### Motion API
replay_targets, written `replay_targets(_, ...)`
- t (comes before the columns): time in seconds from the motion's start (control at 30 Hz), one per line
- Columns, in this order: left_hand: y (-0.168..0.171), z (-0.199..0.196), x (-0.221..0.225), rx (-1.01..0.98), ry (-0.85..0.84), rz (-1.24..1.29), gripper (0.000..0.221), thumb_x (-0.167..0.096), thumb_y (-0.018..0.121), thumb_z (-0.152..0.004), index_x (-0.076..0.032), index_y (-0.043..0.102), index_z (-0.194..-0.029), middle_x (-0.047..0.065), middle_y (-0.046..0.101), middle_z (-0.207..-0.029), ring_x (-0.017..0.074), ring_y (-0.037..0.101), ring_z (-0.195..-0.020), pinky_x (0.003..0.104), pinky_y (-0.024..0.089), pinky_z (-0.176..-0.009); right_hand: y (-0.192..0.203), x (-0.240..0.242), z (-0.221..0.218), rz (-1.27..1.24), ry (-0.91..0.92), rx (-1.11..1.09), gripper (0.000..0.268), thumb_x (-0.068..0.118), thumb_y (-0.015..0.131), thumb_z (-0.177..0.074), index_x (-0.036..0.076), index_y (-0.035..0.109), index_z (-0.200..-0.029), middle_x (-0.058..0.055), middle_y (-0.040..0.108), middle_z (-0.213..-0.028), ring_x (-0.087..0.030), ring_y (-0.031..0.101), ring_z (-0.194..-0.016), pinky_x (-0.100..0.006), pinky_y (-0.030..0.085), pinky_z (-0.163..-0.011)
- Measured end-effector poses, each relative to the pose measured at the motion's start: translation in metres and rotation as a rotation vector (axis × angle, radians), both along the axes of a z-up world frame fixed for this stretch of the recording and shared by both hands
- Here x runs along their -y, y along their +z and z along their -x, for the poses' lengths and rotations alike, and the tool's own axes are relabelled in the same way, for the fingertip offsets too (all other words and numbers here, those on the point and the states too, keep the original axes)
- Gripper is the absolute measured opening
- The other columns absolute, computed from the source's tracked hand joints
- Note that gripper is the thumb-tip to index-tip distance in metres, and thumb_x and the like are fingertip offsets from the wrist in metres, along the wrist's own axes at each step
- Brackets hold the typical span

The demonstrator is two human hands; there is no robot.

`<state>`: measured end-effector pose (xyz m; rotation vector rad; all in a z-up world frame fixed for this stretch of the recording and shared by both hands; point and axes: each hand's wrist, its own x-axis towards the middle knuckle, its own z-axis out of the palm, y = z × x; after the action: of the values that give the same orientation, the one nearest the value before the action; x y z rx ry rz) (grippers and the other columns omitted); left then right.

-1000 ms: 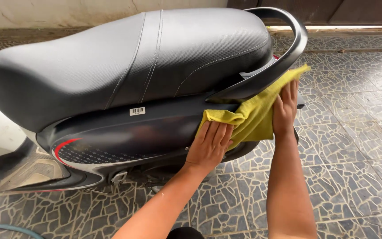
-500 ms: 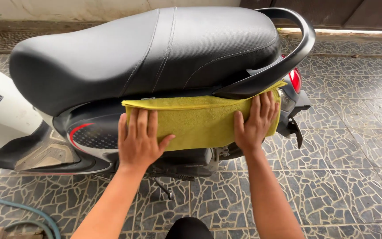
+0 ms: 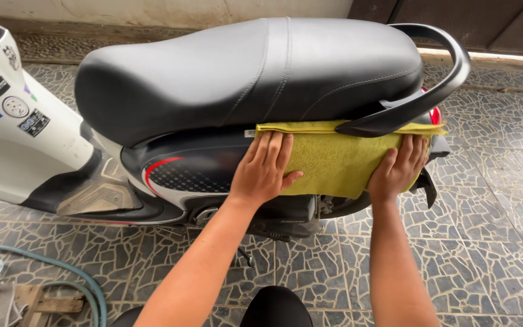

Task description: The person wipes the black scooter seat with a yellow cloth, folding and unfolding it to clean different areas. They then pick up a spray bottle, apply liquid to the seat, and continue wiping the surface with the cloth.

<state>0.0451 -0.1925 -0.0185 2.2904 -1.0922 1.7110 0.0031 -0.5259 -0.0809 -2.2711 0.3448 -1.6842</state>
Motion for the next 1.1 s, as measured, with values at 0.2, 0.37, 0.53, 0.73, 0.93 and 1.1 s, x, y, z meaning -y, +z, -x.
replay_targets(0.2,0.008,-0.013,-0.075,-0.038,-0.037,0.056,0.081,-0.064,0.034,-0.099,0.0,0.051,-0.146,0.023,0.056,-0.132,0.0388,0.059,-0.123,0.049,0.047,-0.109,0.024,-0.11,0.016,0.101,-0.148,0.047,0.06,0.034,0.041,-0.105,0.001,0.047,-0.155,-0.024,0.039,-0.157,-0.046,0.035,-0.144,-0.054,0.023,-0.118)
replay_targets(0.37,-0.008,-0.034,-0.147,-0.076,0.008,0.123,0.086,-0.069,0.03,-0.098,0.0,0.053,-0.144,0.021,0.056,-0.129,0.0373,0.061,-0.117,0.048,0.048,-0.106,0.047,-0.172,0.005,0.34,-0.212,0.104,0.062,0.044,0.046,-0.098,0.003,0.063,-0.142,-0.021,0.054,-0.143,-0.042,0.047,-0.131,-0.049,0.03,-0.106)
replay_targets(0.53,-0.056,-0.065,-0.214,-0.116,0.02,0.218,0.092,-0.075,0.027,-0.097,0.001,0.052,-0.143,0.019,0.056,-0.125,0.0354,0.061,-0.113,0.047,0.048,-0.105,0.069,-0.234,-0.013,0.526,-0.155,0.157,0.063,0.051,0.041,-0.101,0.005,0.073,-0.131,-0.017,0.061,-0.133,-0.04,0.051,-0.126,-0.052,0.029,-0.104)
replay_targets(0.73,-0.105,-0.097,-0.275,-0.268,-0.02,0.338,0.097,-0.079,0.022,-0.094,0.002,0.047,-0.143,0.019,0.051,-0.128,0.039,0.055,-0.125,0.05,0.037,-0.118,0.077,-0.311,-0.03,0.648,-0.072,0.057,0.052,0.05,0.044,-0.098,0.012,0.071,-0.121,-0.012,0.061,-0.12,-0.036,0.057,-0.121,-0.058,0.031,-0.107)
replay_targets(0.93,-0.134,-0.136,-0.308,-0.323,0.037,0.336,0.115,-0.091,0.011,-0.086,-0.001,0.046,-0.147,0.018,0.048,-0.141,0.039,0.047,-0.138,0.051,0.03,-0.122,0.079,-0.357,-0.038,0.711,-0.089,0.018,0.05,0.049,0.038,-0.103,0.012,0.07,-0.114,-0.012,0.06,-0.114,-0.036,0.058,-0.115,-0.06,0.032,-0.104)
replay_targets(1.1,-0.15,-0.14,-0.307,-0.343,0.049,0.538,0.111,-0.083,0.006,-0.09,0.001,0.038,-0.156,0.023,0.038,-0.155,0.0395,0.036,-0.149,0.048,0.024,-0.124,0.077,-0.387,-0.041,0.797,-0.16,-0.009,0.057,0.051,0.025,-0.107,0.012,0.066,-0.118,-0.012,0.06,-0.116,-0.036,0.059,-0.118,-0.061,0.032,-0.103)
